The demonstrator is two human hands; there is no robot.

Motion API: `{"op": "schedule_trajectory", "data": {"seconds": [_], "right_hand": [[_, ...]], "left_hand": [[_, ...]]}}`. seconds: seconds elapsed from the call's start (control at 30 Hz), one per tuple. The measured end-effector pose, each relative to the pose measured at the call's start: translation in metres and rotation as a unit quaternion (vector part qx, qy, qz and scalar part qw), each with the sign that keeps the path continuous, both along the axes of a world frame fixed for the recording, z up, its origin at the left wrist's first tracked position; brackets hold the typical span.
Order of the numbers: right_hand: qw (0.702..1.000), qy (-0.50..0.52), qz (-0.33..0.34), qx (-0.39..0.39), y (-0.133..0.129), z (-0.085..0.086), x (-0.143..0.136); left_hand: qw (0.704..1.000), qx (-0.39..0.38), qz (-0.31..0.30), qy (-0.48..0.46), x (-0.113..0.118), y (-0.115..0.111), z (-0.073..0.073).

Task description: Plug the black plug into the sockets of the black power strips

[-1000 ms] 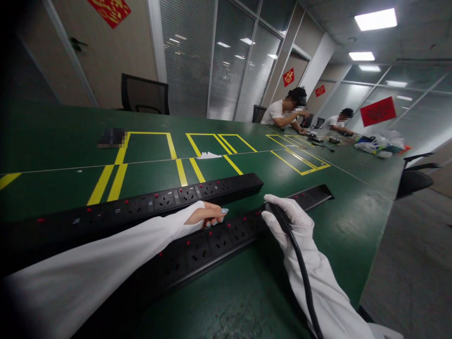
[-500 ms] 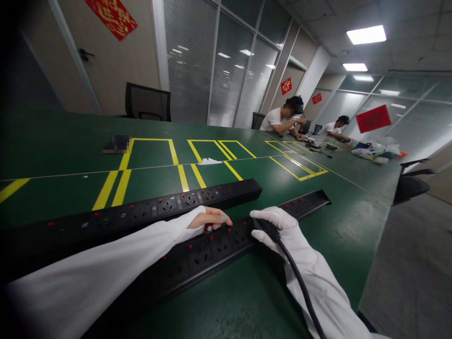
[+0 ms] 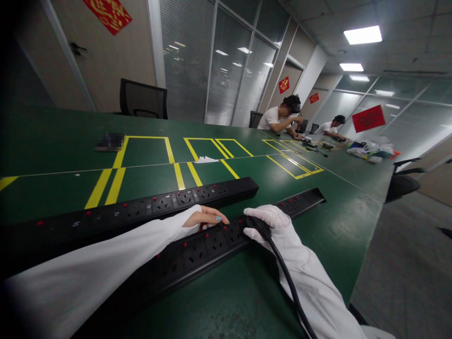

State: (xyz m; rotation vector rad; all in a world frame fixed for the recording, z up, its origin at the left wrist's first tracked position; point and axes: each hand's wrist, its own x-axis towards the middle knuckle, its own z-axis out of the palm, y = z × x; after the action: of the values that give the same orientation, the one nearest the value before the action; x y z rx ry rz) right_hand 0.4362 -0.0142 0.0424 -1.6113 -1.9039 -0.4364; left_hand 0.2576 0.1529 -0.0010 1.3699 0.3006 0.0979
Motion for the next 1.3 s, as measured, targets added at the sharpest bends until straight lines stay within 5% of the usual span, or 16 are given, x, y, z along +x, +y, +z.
{"op": "schedule_trajectory", "data": {"seconds": [0.5, 0.8, 1.0, 1.13, 1.3], "right_hand": [[0.999, -0.011, -0.029, 0.029, 0.002, -0.006, -0.003], [0.997, 0.062, -0.044, -0.028, 0.0, -0.007, -0.001], [0.996, -0.055, -0.038, -0.065, -0.001, 0.006, 0.002], [0.996, -0.065, -0.006, -0.057, 0.0, 0.01, -0.001], [1.0, -0.003, 0.019, -0.014, -0.001, -0.001, 0.003]], "left_hand": [[0.999, 0.026, 0.003, -0.024, -0.004, -0.001, 0.004], [0.997, 0.066, 0.003, -0.04, -0.002, -0.006, 0.003], [0.985, 0.167, -0.007, -0.049, -0.002, -0.008, 0.002], [0.947, 0.317, 0.002, -0.049, -0.005, -0.009, 0.006], [0.825, 0.563, -0.042, 0.002, -0.01, -0.015, 0.027]]}}
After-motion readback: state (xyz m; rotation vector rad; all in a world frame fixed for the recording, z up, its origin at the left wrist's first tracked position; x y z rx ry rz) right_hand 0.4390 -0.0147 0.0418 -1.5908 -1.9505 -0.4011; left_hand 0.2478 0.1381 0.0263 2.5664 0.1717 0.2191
